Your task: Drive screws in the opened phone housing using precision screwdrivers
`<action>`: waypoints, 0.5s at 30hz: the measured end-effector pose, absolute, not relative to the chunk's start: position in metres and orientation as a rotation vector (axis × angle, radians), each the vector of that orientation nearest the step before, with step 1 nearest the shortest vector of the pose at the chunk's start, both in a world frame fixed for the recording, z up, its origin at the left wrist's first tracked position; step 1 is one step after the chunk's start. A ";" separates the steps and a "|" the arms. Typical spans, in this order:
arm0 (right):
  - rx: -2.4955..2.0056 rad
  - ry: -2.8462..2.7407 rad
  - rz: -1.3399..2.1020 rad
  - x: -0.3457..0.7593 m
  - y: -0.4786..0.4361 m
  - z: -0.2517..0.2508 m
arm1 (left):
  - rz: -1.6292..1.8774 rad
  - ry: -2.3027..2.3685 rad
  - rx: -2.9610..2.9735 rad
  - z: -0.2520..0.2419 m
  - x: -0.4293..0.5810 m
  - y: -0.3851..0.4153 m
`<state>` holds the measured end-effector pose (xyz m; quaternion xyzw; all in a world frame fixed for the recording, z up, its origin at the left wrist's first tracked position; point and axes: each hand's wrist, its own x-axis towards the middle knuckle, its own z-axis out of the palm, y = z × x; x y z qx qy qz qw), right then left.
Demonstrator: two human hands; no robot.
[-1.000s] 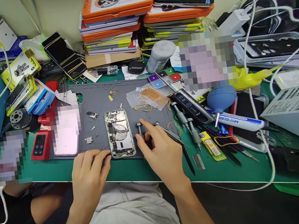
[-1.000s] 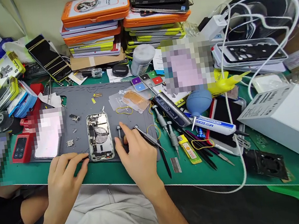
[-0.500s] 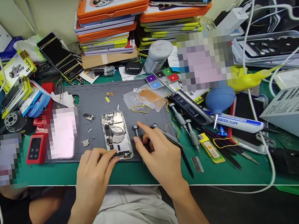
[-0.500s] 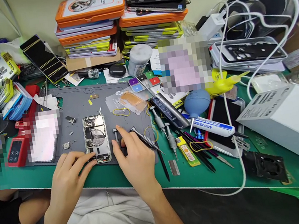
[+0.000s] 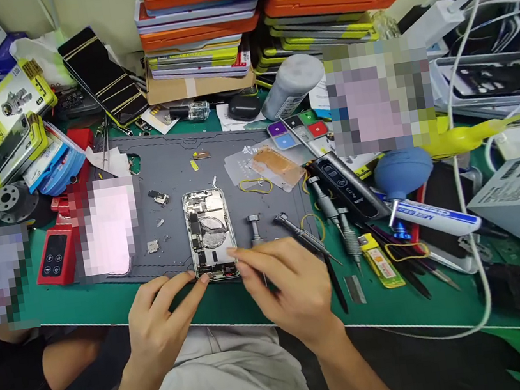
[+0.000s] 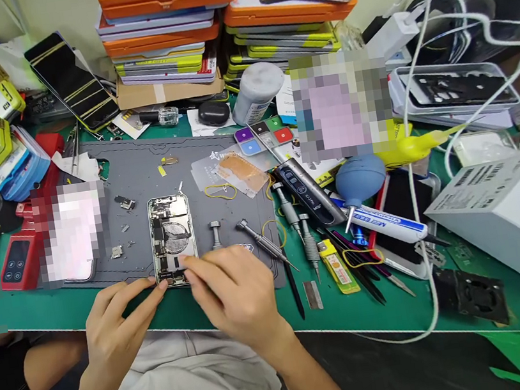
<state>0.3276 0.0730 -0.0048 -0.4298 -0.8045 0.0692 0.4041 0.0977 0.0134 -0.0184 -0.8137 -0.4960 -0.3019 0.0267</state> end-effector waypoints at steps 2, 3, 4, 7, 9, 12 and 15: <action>-0.997 -2.169 0.220 0.324 0.076 -0.002 | -0.950 -1.524 -2.519 -0.021 0.096 0.013; -0.971 -2.217 0.224 0.322 0.078 -0.002 | -0.960 -1.528 -2.519 -0.022 0.096 0.013; -0.952 -2.252 0.219 0.320 0.080 -0.003 | -0.971 -1.531 -2.519 -0.022 0.096 0.013; -0.935 -2.294 0.197 0.316 0.082 -0.007 | -1.004 -1.556 -2.511 -0.024 0.099 0.012; -0.930 -2.303 0.189 0.315 0.082 -0.009 | -1.007 -1.576 -2.494 -0.024 0.100 0.012; -0.918 -2.315 0.178 0.316 0.081 -0.010 | -0.971 -1.580 -2.483 -0.026 0.101 0.013; -0.914 -2.314 0.176 0.317 0.080 -0.010 | -0.948 -1.566 -2.489 -0.026 0.101 0.013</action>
